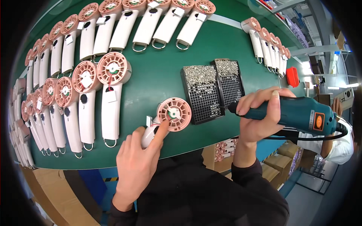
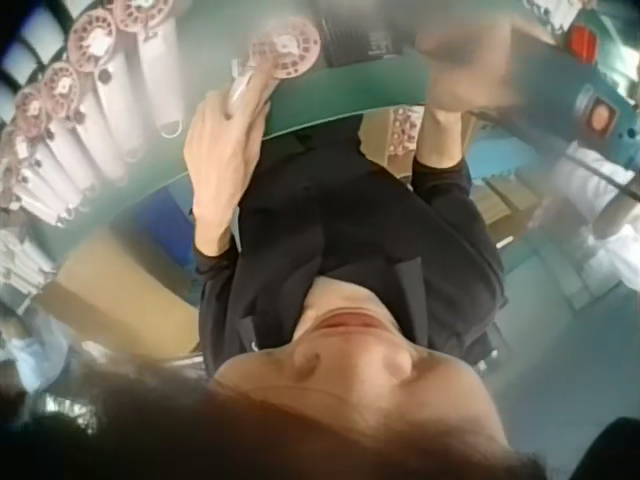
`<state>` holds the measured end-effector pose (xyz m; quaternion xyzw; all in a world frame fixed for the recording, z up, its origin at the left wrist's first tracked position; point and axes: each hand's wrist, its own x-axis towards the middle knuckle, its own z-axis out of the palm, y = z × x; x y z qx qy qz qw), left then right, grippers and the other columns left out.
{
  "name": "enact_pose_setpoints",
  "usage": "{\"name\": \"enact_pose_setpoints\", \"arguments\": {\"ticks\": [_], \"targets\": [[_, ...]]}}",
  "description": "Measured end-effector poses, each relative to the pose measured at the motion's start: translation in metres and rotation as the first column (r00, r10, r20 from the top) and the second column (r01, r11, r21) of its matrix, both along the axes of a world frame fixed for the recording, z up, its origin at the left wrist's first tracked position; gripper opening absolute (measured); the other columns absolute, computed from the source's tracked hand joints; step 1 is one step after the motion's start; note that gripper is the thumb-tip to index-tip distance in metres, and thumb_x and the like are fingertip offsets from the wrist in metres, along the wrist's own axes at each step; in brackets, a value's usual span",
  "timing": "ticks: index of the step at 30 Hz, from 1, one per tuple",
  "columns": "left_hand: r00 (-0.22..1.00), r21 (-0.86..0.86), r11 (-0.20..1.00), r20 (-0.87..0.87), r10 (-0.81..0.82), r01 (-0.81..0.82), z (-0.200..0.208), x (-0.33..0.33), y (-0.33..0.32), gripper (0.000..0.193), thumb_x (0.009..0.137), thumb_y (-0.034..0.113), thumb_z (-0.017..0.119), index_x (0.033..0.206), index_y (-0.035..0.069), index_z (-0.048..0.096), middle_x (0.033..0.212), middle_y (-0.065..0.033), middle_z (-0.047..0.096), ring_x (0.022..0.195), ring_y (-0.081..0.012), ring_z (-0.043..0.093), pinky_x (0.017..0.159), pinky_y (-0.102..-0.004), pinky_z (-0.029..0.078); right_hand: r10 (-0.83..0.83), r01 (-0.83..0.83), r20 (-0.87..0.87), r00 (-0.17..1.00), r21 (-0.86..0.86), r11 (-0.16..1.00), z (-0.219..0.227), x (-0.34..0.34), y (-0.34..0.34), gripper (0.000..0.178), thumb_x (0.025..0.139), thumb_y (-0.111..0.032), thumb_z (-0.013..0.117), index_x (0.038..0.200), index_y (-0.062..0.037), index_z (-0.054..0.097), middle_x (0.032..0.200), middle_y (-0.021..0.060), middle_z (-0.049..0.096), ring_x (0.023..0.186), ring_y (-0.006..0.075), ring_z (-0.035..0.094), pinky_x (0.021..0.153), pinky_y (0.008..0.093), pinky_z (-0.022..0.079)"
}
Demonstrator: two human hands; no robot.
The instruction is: Assembling portable handheld fans on a production line using an electric screwdriver.
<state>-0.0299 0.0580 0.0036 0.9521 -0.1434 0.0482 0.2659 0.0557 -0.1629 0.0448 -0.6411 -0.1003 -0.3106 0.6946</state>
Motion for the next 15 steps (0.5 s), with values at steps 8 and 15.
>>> {"name": "enact_pose_setpoints", "arguments": {"ticks": [8, 15], "targets": [[0.999, 0.01, 1.0, -0.042, 0.002, -0.002, 0.003, 0.003, -0.003, 0.058, 0.074, 0.008, 0.072, 0.128, 0.024, 0.059, 0.097, -0.0102, 0.051, 0.073, -0.0231, 0.052, 0.064, -0.0338, 0.046, -0.065, 0.074, -0.082, 0.994, 0.102, 0.992, -0.006, 0.005, -0.003, 0.023, 0.088, -0.009, 0.05, 0.106, -0.001, 0.037, 0.055, 0.0097, 0.046, 0.037, 0.0162, 0.043, 0.036, 0.0315, 0.043], [0.999, 0.019, 1.0, -0.054, 0.006, -0.005, 0.006, 0.003, -0.002, 0.058, 0.073, 0.008, 0.073, 0.127, 0.025, 0.06, 0.098, -0.0096, 0.052, 0.074, -0.0232, 0.052, 0.064, -0.0341, 0.046, -0.07, 0.061, -0.103, 0.992, -0.087, 0.994, -0.015, 0.011, -0.011, 0.017, 0.089, -0.009, 0.047, 0.102, -0.0011, 0.037, 0.056, 0.0092, 0.045, 0.037, 0.0161, 0.042, 0.037, 0.0301, 0.042]]}}
